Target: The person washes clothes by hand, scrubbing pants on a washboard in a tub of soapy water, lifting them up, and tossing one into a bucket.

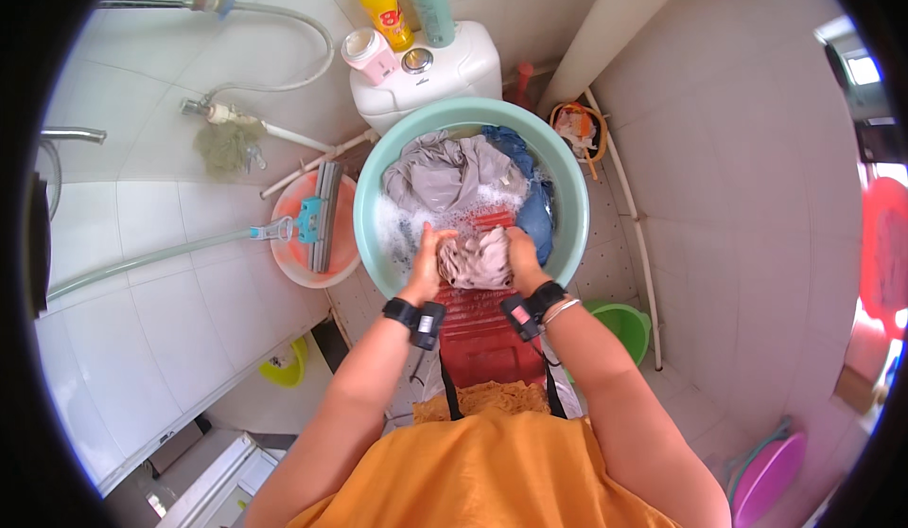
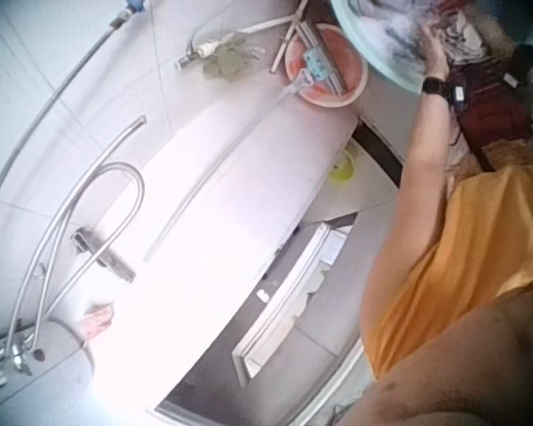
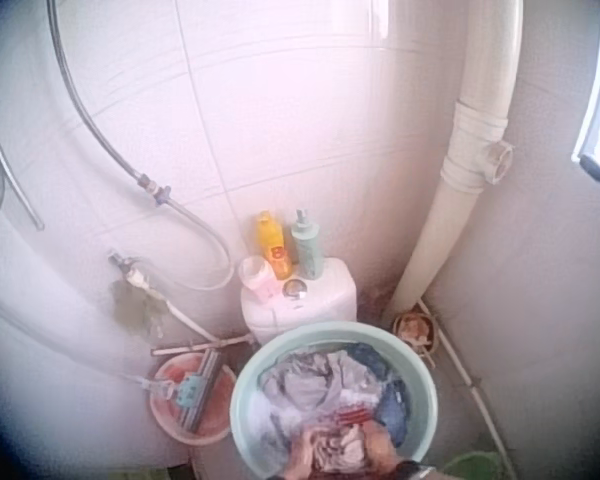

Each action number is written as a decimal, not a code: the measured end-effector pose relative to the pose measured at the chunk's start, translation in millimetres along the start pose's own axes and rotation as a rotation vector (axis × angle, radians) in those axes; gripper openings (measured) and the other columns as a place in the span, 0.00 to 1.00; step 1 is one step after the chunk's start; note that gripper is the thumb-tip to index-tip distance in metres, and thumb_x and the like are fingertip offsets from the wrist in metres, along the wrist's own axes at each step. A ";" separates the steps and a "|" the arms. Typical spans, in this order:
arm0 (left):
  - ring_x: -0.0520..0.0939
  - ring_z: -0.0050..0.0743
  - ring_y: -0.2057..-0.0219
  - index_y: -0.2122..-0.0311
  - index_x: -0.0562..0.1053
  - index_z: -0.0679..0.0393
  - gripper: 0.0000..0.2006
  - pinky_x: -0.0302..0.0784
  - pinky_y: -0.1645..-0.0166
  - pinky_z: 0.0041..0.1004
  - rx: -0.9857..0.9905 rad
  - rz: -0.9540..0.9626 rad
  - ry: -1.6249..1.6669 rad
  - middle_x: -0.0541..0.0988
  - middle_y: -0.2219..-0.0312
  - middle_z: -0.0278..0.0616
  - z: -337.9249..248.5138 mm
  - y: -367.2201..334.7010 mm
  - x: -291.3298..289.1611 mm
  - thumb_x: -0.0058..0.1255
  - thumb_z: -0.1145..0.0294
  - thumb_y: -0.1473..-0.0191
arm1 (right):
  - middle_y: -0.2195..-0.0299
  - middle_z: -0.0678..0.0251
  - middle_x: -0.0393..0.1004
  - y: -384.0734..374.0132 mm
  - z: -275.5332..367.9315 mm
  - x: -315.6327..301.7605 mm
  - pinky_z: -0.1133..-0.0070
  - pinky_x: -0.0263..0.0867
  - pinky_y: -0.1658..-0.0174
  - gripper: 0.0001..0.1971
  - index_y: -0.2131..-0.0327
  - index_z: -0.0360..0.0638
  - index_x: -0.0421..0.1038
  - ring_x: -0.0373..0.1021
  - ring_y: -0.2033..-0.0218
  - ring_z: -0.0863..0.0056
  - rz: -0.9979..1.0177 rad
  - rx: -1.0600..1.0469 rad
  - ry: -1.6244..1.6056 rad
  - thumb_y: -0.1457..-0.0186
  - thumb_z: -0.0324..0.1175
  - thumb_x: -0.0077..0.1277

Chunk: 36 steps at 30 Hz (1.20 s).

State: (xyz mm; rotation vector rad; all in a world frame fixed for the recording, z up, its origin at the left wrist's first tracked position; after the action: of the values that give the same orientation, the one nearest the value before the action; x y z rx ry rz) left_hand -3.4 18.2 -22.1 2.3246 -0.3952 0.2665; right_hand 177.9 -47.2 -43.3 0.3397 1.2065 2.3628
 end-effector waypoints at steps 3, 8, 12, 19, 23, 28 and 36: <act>0.72 0.26 0.49 0.45 0.62 0.56 0.26 0.71 0.48 0.28 -0.096 0.278 0.102 0.73 0.54 0.38 -67.8 65.8 20.7 0.42 0.46 0.39 | 0.54 0.58 0.74 70.4 34.2 5.4 0.64 0.63 0.44 0.22 0.55 0.41 0.72 0.71 0.53 0.61 0.206 0.237 -0.478 0.42 0.45 0.37; 0.75 0.30 0.51 0.43 0.59 0.52 0.24 0.75 0.51 0.34 0.181 0.365 -0.005 0.72 0.53 0.37 -112.0 120.4 15.3 0.51 0.68 0.43 | 0.47 0.61 0.69 157.1 59.3 33.8 0.63 0.60 0.42 0.28 0.45 0.45 0.65 0.65 0.46 0.61 0.609 0.208 -0.665 0.38 0.55 0.32; 0.78 0.35 0.54 0.44 0.60 0.54 0.23 0.80 0.56 0.41 0.139 0.447 0.338 0.73 0.54 0.39 -162.1 185.5 13.2 0.47 0.77 0.45 | 0.34 0.67 0.48 242.1 71.8 45.0 0.57 0.57 0.42 0.34 0.34 0.59 0.43 0.53 0.37 0.61 0.697 -0.103 -0.457 0.39 0.62 0.29; 0.77 0.22 0.58 0.46 0.61 0.57 0.19 0.77 0.57 0.26 0.370 0.390 0.033 0.73 0.57 0.36 -184.3 244.2 -8.3 0.46 0.77 0.43 | 0.32 0.59 0.27 260.3 54.0 92.4 0.63 0.44 0.35 0.63 0.33 0.54 0.30 0.36 0.33 0.58 0.474 -0.824 0.172 0.64 0.27 0.69; 0.75 0.20 0.56 0.46 0.61 0.60 0.19 0.73 0.53 0.22 0.536 0.441 -0.021 0.73 0.57 0.36 -191.0 267.0 -10.7 0.46 0.79 0.43 | 0.36 0.56 0.42 259.0 69.2 118.4 0.69 0.45 0.35 0.55 0.37 0.45 0.47 0.45 0.35 0.56 0.062 -1.287 0.508 0.71 0.26 0.68; 0.77 0.25 0.61 0.51 0.65 0.62 0.17 0.72 0.54 0.24 0.657 0.170 -0.149 0.74 0.60 0.38 -196.7 282.2 -42.1 0.49 0.77 0.46 | 0.54 0.57 0.72 251.7 91.7 104.3 0.75 0.61 0.46 0.28 0.51 0.40 0.68 0.68 0.51 0.66 0.050 -1.120 0.416 0.61 0.21 0.57; 0.49 0.60 0.36 0.34 0.44 0.51 0.58 0.45 0.33 0.46 1.184 -0.090 -0.939 0.53 0.40 0.56 -133.1 284.0 -38.2 0.65 0.43 0.66 | 0.55 0.60 0.71 232.6 57.3 150.3 0.68 0.71 0.53 0.23 0.45 0.41 0.59 0.72 0.56 0.65 0.533 -0.440 -0.331 0.46 0.20 0.37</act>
State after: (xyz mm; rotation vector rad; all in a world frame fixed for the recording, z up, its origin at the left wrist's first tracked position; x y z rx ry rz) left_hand -150.5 -69.7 243.3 3.5141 -0.6894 -0.9380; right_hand 4.9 -49.2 180.3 0.9456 0.4550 2.7719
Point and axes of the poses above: each hand's wrist, its own y-axis away from the middle knuckle, its own x-axis out of the palm, z = x × y, the point moved 5 cm from there along -y, towards the middle knuckle
